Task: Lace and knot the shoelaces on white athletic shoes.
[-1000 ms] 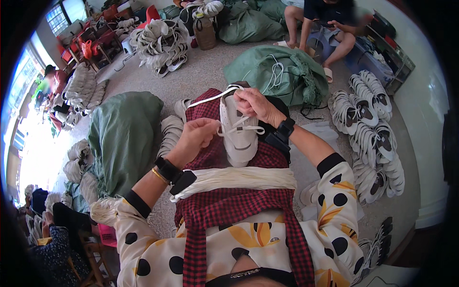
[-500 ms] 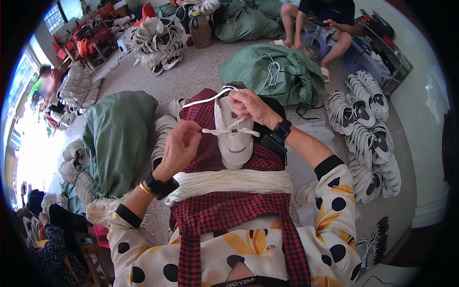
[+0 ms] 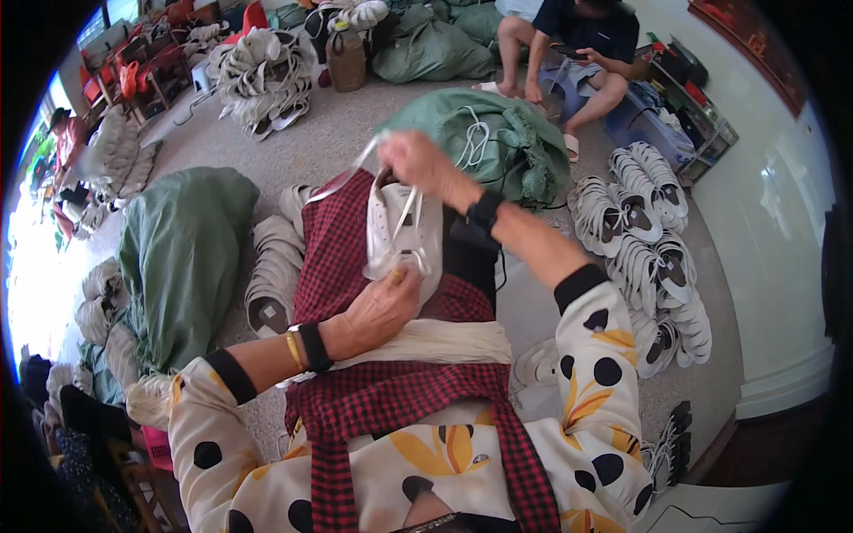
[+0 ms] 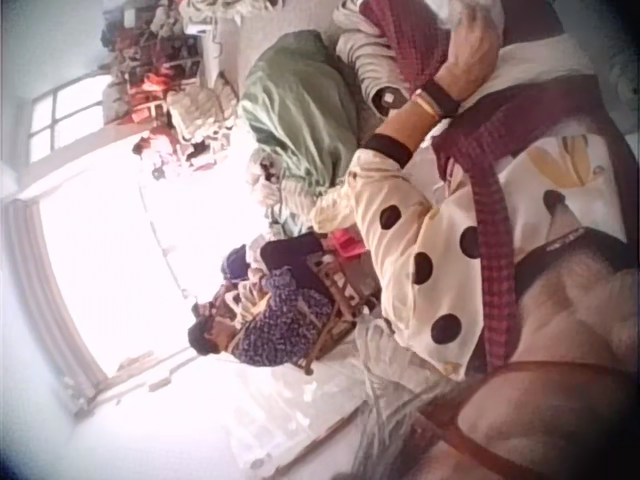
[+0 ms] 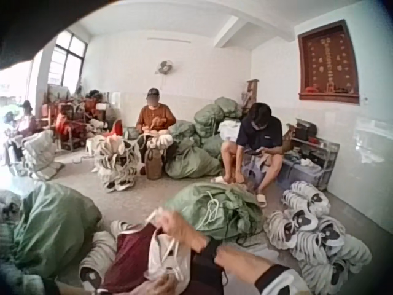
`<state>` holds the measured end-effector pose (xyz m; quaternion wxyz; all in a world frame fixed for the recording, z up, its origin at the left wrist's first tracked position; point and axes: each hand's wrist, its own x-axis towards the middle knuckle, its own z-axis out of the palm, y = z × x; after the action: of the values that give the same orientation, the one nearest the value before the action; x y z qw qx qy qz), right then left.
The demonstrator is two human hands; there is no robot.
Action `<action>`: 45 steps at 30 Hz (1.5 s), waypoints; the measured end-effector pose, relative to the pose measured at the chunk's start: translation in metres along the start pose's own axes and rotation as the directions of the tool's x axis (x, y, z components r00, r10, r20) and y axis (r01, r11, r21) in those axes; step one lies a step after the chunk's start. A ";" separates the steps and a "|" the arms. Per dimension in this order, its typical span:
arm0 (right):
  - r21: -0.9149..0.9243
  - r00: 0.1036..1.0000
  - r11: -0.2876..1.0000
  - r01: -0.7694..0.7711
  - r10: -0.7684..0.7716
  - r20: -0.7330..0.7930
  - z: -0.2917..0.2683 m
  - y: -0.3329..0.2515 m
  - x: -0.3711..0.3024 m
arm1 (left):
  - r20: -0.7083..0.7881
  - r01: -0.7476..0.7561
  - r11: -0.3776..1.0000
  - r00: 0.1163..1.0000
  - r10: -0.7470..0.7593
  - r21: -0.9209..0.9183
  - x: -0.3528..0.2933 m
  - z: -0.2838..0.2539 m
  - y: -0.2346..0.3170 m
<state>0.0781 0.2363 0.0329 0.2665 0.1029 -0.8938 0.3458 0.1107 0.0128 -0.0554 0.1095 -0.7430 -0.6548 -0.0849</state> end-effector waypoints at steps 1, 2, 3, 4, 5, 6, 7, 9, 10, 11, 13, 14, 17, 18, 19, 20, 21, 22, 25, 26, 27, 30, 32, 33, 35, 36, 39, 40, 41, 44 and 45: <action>-0.114 0.993 0.988 0.109 -0.113 -0.032 -0.011 -0.009 0.019 | -0.035 -0.019 0.997 0.999 0.022 0.069 -0.002 0.005 0.000; -0.134 0.987 0.984 0.116 -0.129 -0.095 -0.024 -0.010 0.040 | -0.029 -0.018 0.998 0.999 0.019 0.066 -0.001 0.003 0.000; -0.163 0.976 0.979 0.123 -0.149 -0.157 -0.036 -0.010 0.057 | -0.006 -0.017 1.000 1.000 0.017 0.006 0.003 -0.002 -0.001; -0.161 0.977 0.979 0.127 -0.151 -0.153 -0.047 -0.016 0.067 | 0.015 -0.008 0.999 1.000 0.009 -0.052 0.005 -0.005 -0.002; -0.215 0.963 0.966 0.146 -0.189 -0.193 -0.058 -0.024 0.076 | -0.019 -0.021 1.000 1.000 0.021 -0.005 0.004 0.000 -0.004; -0.270 0.946 0.949 0.162 -0.227 -0.232 -0.062 -0.029 0.079 | -0.019 -0.011 1.000 1.000 0.011 -0.003 0.000 0.002 -0.008; -0.276 0.946 0.947 0.162 -0.228 -0.230 -0.062 -0.019 0.073 | -0.089 -0.040 0.998 0.995 0.037 -0.039 0.001 0.002 -0.012; -0.308 0.957 0.931 0.194 -0.249 -0.148 -0.059 0.001 0.053 | -0.171 -0.088 0.994 0.983 0.074 -0.071 0.006 -0.003 -0.024; -0.248 0.986 0.959 0.140 -0.158 -0.055 -0.057 -0.002 0.035 | -0.254 -0.020 0.962 0.966 -0.052 -0.272 0.005 -0.013 -0.035; -0.217 0.991 0.975 0.055 -0.080 -0.107 -0.051 0.013 0.012 | -0.313 -0.009 0.885 0.937 -0.154 -0.465 0.014 -0.025 -0.043; -0.485 0.913 0.782 0.392 -0.396 0.100 -0.027 0.053 -0.019 | -0.291 0.151 0.809 0.883 -0.369 -0.568 0.024 -0.036 -0.052; -0.390 0.936 0.854 0.344 -0.344 0.071 -0.014 0.054 -0.029 | -0.272 0.178 0.838 0.894 -0.357 -0.516 0.021 -0.043 -0.054; 0.026 0.991 0.998 -0.053 0.056 -0.124 0.022 0.029 -0.042 | -0.424 0.082 0.866 0.846 -0.322 -0.494 0.022 -0.034 -0.061; 0.166 0.989 0.984 -0.064 0.085 -0.122 0.024 0.027 -0.046 | -0.324 0.131 0.871 0.894 -0.310 -0.473 0.021 -0.040 -0.058; 0.327 0.964 0.913 -0.242 0.264 -0.024 0.017 0.030 -0.047 | -0.233 0.186 0.863 0.917 -0.324 -0.469 0.030 -0.045 -0.056; 0.298 0.989 0.949 -0.107 0.132 -0.065 0.017 0.033 -0.050 | -0.117 0.265 0.850 0.929 -0.352 -0.455 0.028 -0.052 -0.050; 0.424 0.977 0.886 -0.187 0.211 -0.009 0.010 0.040 -0.051 | -0.120 0.258 0.859 0.932 -0.342 -0.443 0.032 -0.054 -0.047; 0.542 0.959 0.797 -0.267 0.276 0.067 0.003 0.036 -0.049 | -0.224 0.210 0.896 0.923 -0.314 -0.392 0.034 -0.054 -0.044; 0.748 0.911 0.561 -0.355 0.387 0.142 0.006 0.034 -0.047 | -0.291 0.157 0.928 0.920 -0.262 -0.338 0.034 -0.054 -0.028; 0.756 0.912 0.546 -0.361 0.377 0.163 0.008 0.035 -0.046 | -0.256 0.152 0.924 0.934 -0.250 -0.350 0.032 -0.052 -0.023; 0.734 0.916 0.575 -0.362 0.364 0.166 0.008 0.035 -0.044 | -0.211 0.117 0.946 0.960 -0.186 -0.304 0.032 -0.051 -0.023; 0.726 0.915 0.579 -0.371 0.361 0.179 0.010 0.033 -0.042 | -0.028 0.179 0.933 0.980 -0.198 -0.311 0.031 -0.046 -0.015; 0.690 0.917 0.618 -0.376 0.353 0.183 0.003 0.033 -0.040 | -0.027 0.160 0.944 0.984 -0.175 -0.289 0.035 -0.040 -0.018; 0.660 0.918 0.648 -0.380 0.351 0.184 0.003 0.032 -0.041 | -0.013 0.140 0.953 0.989 -0.149 -0.267 0.035 -0.039 -0.019; 0.671 0.917 0.636 -0.381 0.350 0.189 0.007 0.031 -0.041 | -0.035 0.129 0.962 0.989 -0.142 -0.242 0.029 -0.035 -0.014; 0.678 0.918 0.629 -0.381 0.346 0.195 0.008 0.032 -0.041 | -0.064 0.118 0.969 0.989 -0.135 -0.216 0.030 -0.035 -0.012; 0.679 0.927 0.640 -0.360 0.328 0.181 0.007 0.032 -0.040 | -0.114 -0.055 0.992 0.993 0.043 -0.109 0.030 -0.031 -0.013; 0.684 0.927 0.633 -0.361 0.324 0.190 0.006 0.030 -0.040 | -0.111 -0.029 0.993 0.994 0.016 -0.110 0.028 -0.027 -0.012; 0.679 0.925 0.636 -0.368 0.324 0.199 0.006 0.028 -0.040 | -0.106 -0.027 0.993 0.994 0.015 -0.113 0.025 -0.025 -0.013; 0.671 0.938 0.662 -0.334 0.303 0.169 0.008 0.033 -0.041 | -0.066 -0.034 0.993 0.997 0.027 -0.112 0.026 -0.025 -0.013; 0.674 0.938 0.660 -0.333 0.303 0.167 0.008 0.033 -0.041 | -0.053 -0.016 0.993 0.999 0.010 -0.114 0.025 -0.025 -0.012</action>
<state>0.0970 0.2548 -0.0132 0.1258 0.0441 -0.7081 0.6934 0.1022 0.0317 -0.0244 0.0847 -0.7498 -0.6409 -0.1410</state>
